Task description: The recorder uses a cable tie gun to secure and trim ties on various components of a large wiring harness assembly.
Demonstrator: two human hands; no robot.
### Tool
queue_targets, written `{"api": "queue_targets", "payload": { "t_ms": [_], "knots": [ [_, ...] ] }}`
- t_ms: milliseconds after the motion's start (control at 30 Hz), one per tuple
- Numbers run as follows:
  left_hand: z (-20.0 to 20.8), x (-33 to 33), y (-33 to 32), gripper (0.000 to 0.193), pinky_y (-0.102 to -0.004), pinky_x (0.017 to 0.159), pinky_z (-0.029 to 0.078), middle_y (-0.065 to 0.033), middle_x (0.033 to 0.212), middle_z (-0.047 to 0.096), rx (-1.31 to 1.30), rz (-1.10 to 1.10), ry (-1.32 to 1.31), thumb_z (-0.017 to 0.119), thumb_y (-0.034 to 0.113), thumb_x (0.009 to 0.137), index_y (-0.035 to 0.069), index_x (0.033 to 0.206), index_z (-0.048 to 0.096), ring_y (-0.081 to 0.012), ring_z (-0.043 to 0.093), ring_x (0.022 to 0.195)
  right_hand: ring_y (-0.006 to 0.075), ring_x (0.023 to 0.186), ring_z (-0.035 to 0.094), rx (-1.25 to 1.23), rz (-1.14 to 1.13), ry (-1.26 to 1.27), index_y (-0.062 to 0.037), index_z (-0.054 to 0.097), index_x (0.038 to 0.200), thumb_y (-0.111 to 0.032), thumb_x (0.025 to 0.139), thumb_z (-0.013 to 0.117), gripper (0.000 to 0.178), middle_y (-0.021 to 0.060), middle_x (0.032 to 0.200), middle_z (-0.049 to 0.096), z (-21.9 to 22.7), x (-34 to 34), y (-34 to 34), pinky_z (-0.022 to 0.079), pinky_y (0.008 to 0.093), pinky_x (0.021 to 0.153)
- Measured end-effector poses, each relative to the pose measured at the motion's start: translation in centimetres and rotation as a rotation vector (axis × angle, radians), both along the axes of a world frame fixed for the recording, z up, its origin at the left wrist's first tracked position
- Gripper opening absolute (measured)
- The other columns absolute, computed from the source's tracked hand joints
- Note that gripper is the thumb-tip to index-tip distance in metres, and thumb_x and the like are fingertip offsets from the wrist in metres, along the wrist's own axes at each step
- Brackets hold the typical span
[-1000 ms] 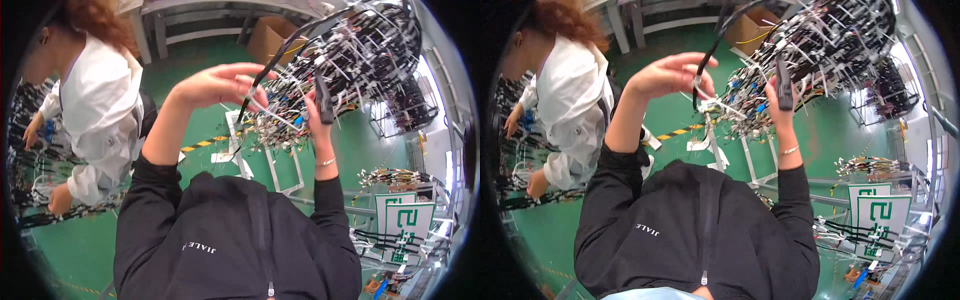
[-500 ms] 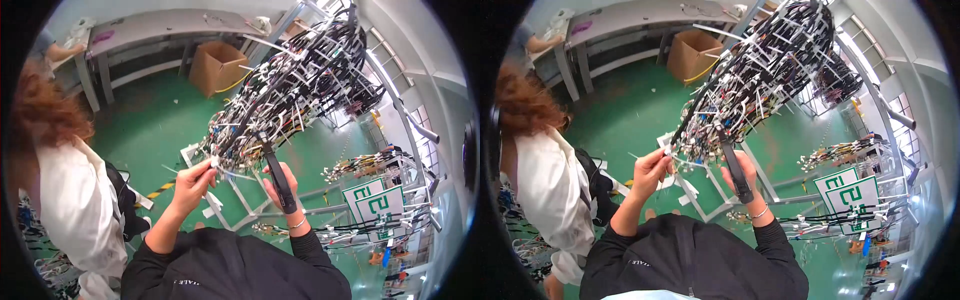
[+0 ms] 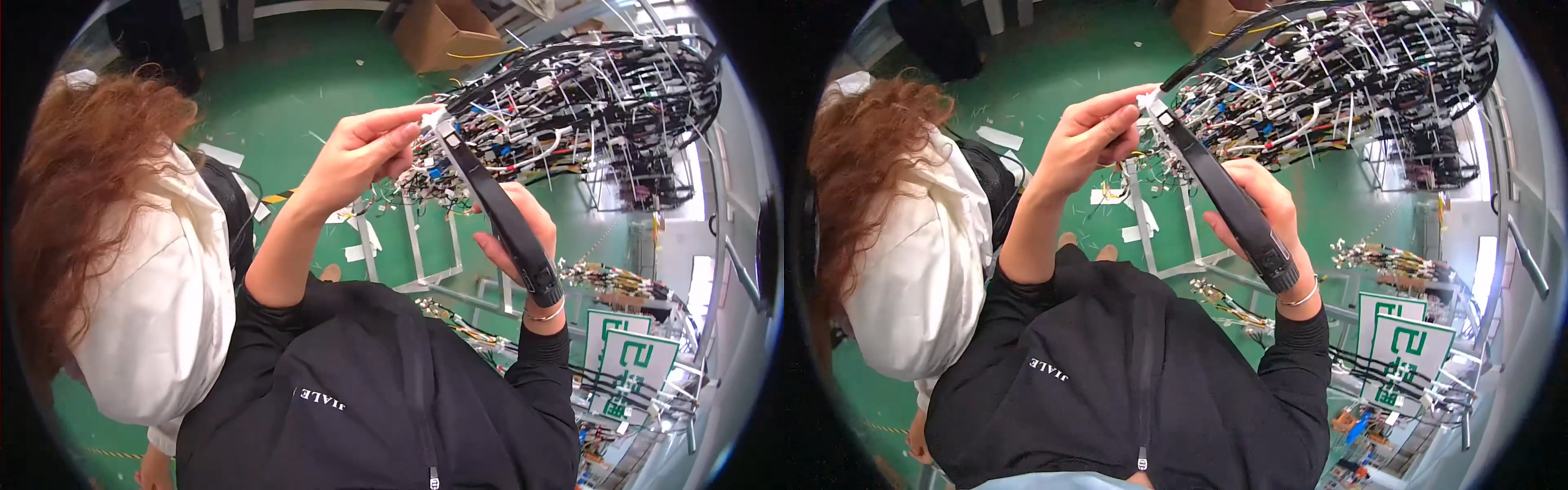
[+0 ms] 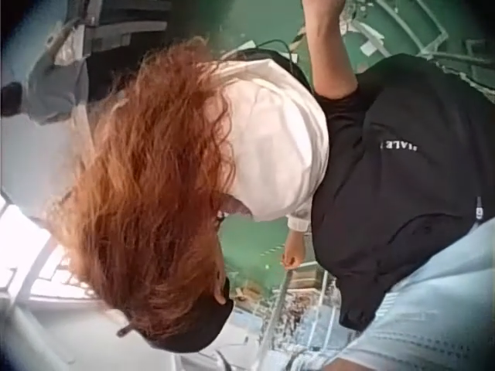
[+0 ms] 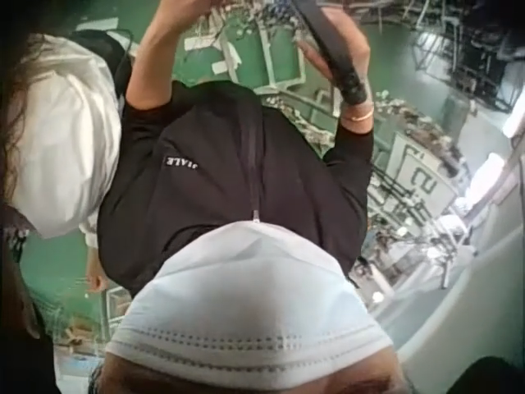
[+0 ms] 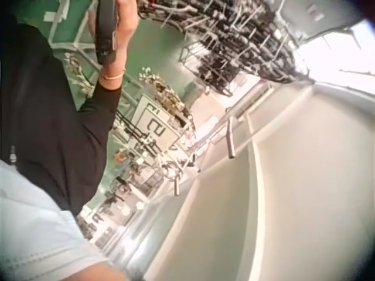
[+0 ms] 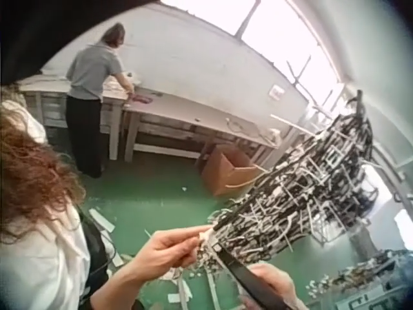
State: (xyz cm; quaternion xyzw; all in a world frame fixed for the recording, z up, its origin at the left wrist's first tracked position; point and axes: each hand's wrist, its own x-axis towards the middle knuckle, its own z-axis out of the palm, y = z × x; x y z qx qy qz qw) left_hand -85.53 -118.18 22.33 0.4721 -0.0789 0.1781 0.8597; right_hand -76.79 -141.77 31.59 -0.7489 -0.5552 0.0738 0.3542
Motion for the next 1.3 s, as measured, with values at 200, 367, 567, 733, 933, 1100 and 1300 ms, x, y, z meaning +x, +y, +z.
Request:
{"api": "queue_targets", "payload": {
  "t_ms": [200, 367, 567, 733, 933, 1100, 1300],
  "knots": [
    [-0.5, -0.3, -1.3, 0.029, -0.0186, 0.048, 0.031, 0.0023, 0.072, 0.059, -0.060, 0.113, 0.021, 0.058, 0.018, 0.104, 0.002, 0.127, 0.066, -0.0021, 0.045, 0.056, 0.0277, 0.096, 0.067, -0.017, 0.008, -0.172, 0.0026, 0.065, 0.109, -0.003, 0.074, 0.080, 0.039, 0.0143, 0.105, 0.068, 0.4, -0.4, -0.1, 0.053, 0.0352, 0.086],
    [-0.5, 0.0, -3.4, 0.027, -0.0196, 0.053, 0.038, 0.0017, 0.072, 0.060, 0.002, 0.329, -0.008, 0.063, 0.014, 0.101, 0.001, 0.125, 0.068, -0.0035, 0.050, 0.062, 0.0277, 0.093, 0.067, -0.027, -0.042, -0.266, 0.0033, 0.064, 0.111, -0.004, 0.075, 0.080, 0.040, 0.0164, 0.103, 0.066, -0.6, -0.8, -0.7, 0.053, 0.0337, 0.083],
    [-1.3, 1.3, -6.5, 0.028, -0.0195, 0.060, 0.044, 0.0011, 0.078, 0.062, 0.062, 0.546, -0.007, 0.061, 0.004, 0.100, -0.001, 0.127, 0.067, -0.0042, 0.052, 0.067, 0.0286, 0.084, 0.066, 0.022, -0.113, -0.438, 0.0029, 0.064, 0.108, -0.004, 0.074, 0.080, 0.038, 0.0155, 0.098, 0.066, -2.8, -1.6, -1.6, 0.054, 0.0343, 0.078],
    [-1.2, 1.7, -6.1, 0.028, -0.0199, 0.057, 0.040, 0.0004, 0.075, 0.062, 0.130, 0.588, -0.025, 0.063, 0.006, 0.099, -0.001, 0.126, 0.068, -0.0041, 0.052, 0.066, 0.0271, 0.077, 0.065, -0.037, -0.113, -0.377, 0.0015, 0.063, 0.100, -0.003, 0.076, 0.079, 0.029, 0.0139, 0.090, 0.064, -1.2, -1.5, -1.2, 0.052, 0.0326, 0.070],
    [-1.8, 2.3, -4.3, 0.030, -0.0193, 0.047, 0.028, -0.0025, 0.074, 0.066, 0.052, 0.385, -0.010, 0.064, 0.010, 0.099, 0.004, 0.128, 0.067, -0.0004, 0.040, 0.053, 0.0252, 0.056, 0.060, 0.005, -0.134, -0.423, -0.0016, 0.064, 0.085, -0.012, 0.079, 0.083, 0.022, 0.0101, 0.068, 0.060, -2.1, 0.1, -1.5, 0.050, 0.0326, 0.056],
    [-1.5, 2.1, -3.1, 0.031, -0.0194, 0.046, 0.036, -0.0061, 0.080, 0.068, -0.037, 0.149, -0.002, 0.059, 0.011, 0.101, 0.000, 0.130, 0.064, -0.0056, 0.049, 0.053, 0.0260, 0.057, 0.060, 0.051, -0.065, -0.402, -0.0010, 0.064, 0.084, -0.012, 0.080, 0.082, 0.021, 0.0113, 0.069, 0.061, -2.7, 0.6, -2.3, 0.049, 0.0331, 0.056],
    [-1.2, 2.7, -4.6, 0.033, -0.0180, 0.053, 0.035, -0.0022, 0.086, 0.065, 0.052, 0.209, -0.027, 0.056, 0.009, 0.103, 0.000, 0.134, 0.062, -0.0034, 0.045, 0.063, 0.0281, 0.076, 0.066, 0.031, -0.089, -0.378, 0.0019, 0.067, 0.101, -0.002, 0.077, 0.075, 0.025, 0.0134, 0.086, 0.067, -3.2, 1.2, -3.3, 0.053, 0.0355, 0.070]
  ]
}}
